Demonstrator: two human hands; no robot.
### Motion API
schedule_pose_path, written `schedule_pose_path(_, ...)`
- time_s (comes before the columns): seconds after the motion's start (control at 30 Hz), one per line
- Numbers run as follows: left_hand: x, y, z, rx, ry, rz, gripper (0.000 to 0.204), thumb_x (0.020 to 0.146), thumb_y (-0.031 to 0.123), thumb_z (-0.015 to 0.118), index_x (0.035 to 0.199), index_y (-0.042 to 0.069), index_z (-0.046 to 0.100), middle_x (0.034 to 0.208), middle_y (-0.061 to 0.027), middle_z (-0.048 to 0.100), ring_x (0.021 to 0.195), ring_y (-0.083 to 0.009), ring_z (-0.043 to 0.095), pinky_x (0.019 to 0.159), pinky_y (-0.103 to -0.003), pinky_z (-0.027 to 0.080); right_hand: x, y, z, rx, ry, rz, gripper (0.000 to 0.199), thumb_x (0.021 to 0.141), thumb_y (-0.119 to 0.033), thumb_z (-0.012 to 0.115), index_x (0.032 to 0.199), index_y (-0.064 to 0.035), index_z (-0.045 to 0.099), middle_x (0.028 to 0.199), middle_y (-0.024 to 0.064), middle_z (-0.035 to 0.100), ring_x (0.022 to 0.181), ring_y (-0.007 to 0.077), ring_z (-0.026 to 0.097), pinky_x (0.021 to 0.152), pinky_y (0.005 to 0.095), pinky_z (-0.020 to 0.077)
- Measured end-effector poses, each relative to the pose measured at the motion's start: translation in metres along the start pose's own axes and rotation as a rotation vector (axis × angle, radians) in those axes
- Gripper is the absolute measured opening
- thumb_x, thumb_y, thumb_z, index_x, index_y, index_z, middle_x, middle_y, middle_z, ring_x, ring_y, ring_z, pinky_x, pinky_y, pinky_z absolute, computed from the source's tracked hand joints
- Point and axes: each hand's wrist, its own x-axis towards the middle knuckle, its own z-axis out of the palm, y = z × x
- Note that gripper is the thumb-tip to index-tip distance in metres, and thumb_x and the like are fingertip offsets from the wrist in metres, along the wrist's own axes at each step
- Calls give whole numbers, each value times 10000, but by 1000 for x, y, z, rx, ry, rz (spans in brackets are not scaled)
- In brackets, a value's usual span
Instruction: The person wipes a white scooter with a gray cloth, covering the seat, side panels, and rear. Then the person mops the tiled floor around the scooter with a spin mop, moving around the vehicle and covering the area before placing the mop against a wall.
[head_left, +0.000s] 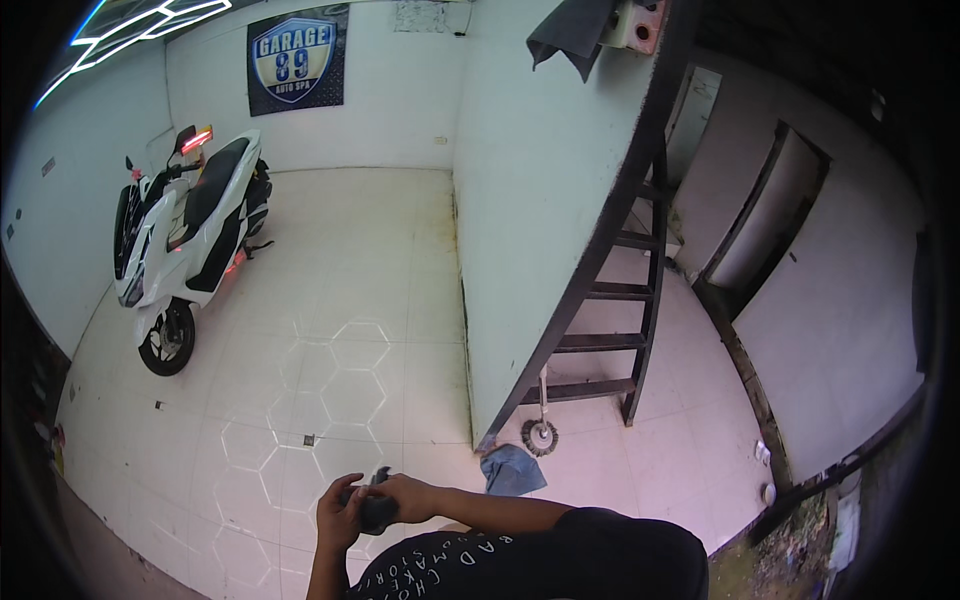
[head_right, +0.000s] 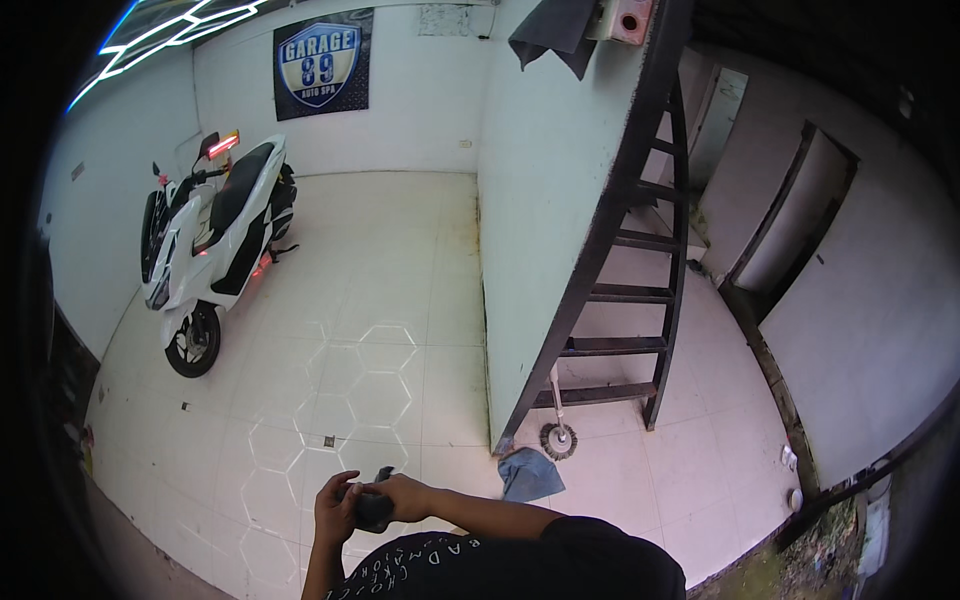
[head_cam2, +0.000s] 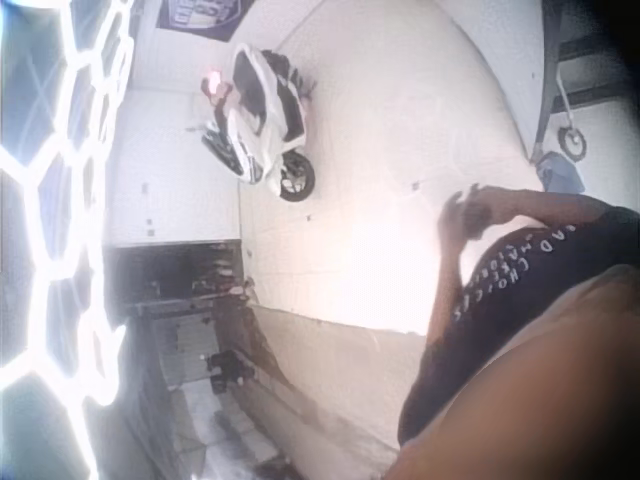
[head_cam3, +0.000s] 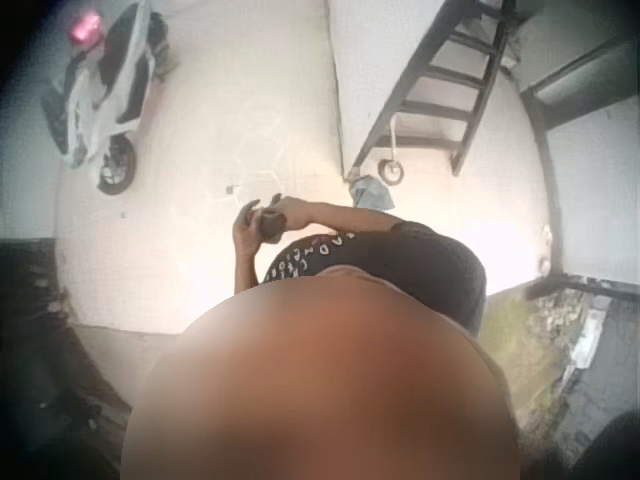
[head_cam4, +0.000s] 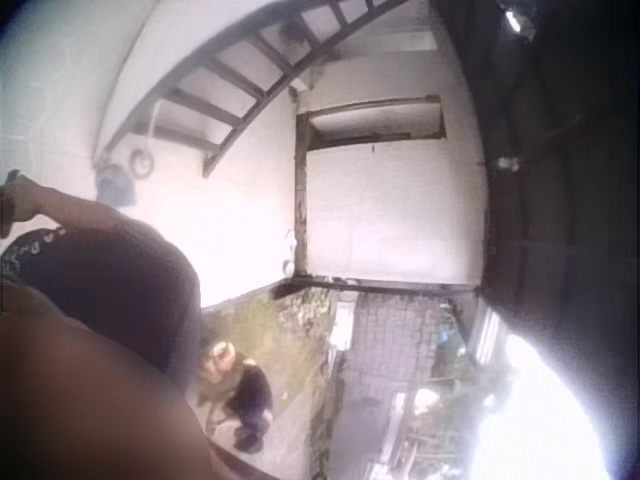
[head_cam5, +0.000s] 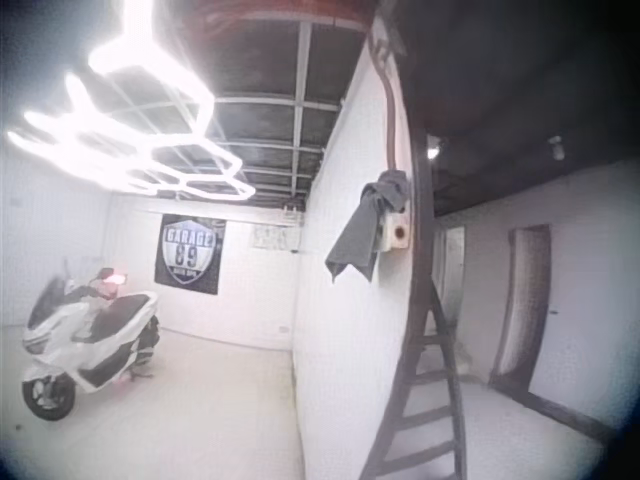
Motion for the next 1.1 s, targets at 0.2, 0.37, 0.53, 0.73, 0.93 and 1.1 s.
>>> schedule_pose_path(0.2, 17, 10, -3, 23, 73, 1, 240, 956, 222, 660, 1076, 16, 689, 736, -26, 645, 641, -71, 535, 592, -242, 440, -22, -45, -19, 349, -121, 351, 571, 842, -551, 692, 898, 17, 693, 788, 139, 702, 750, 249, 670, 733, 367, 512)
schedule_pose_path(0.37, 28, -11, 34, -102, -33, -65, 298, 991, 262, 603, 1065, -16, 678, 804, -33, 661, 675, -73, 563, 610, -224, 453, -58, -45, -30, 411, -40, 524, 571, 886, -557, 654, 936, 10, 706, 826, 122, 706, 783, 197, 657, 772, 347, 510)
schedule_pose_path(0.53, 44, -38, 27, -184, -101, -348, 359, 994, 261, 573, 1207, -28, 586, 846, -108, 675, 566, -149, 629, 512, -262, 523, -84, -8, -74, 582, 120, 483, 475, 909, -440, 680, 1087, 0, 687, 980, 120, 716, 929, 172, 650, 874, 333, 495)
schedule_pose_path(0.73, 32, -119, 61, 96, 157, -622, 361, 969, 240, 575, 1230, -8, 550, 890, -140, 684, 592, -216, 667, 503, -301, 533, -131, 50, -150, 583, 149, 219, 371, 892, -290, 720, 1089, 20, 666, 945, 121, 726, 862, 150, 655, 805, 346, 509)
schedule_pose_path(0.93, -64, -190, 125, 588, -109, -655, 388, 945, 244, 582, 1244, -2, 567, 971, -160, 692, 727, -255, 683, 609, -361, 545, -205, 128, -249, 484, 39, 395, 478, 835, -440, 726, 1035, -7, 696, 942, 172, 725, 862, 267, 701, 811, 374, 518)
schedule_pose_path(1.1, -105, -172, 135, 647, -230, -690, 411, 925, 245, 619, 1251, -3, 593, 1029, -172, 701, 829, -262, 691, 703, -353, 551, -268, 185, -298, 488, -89, 543, 608, 826, -537, 697, 1096, 7, 677, 993, 184, 718, 987, 290, 684, 865, 386, 508)
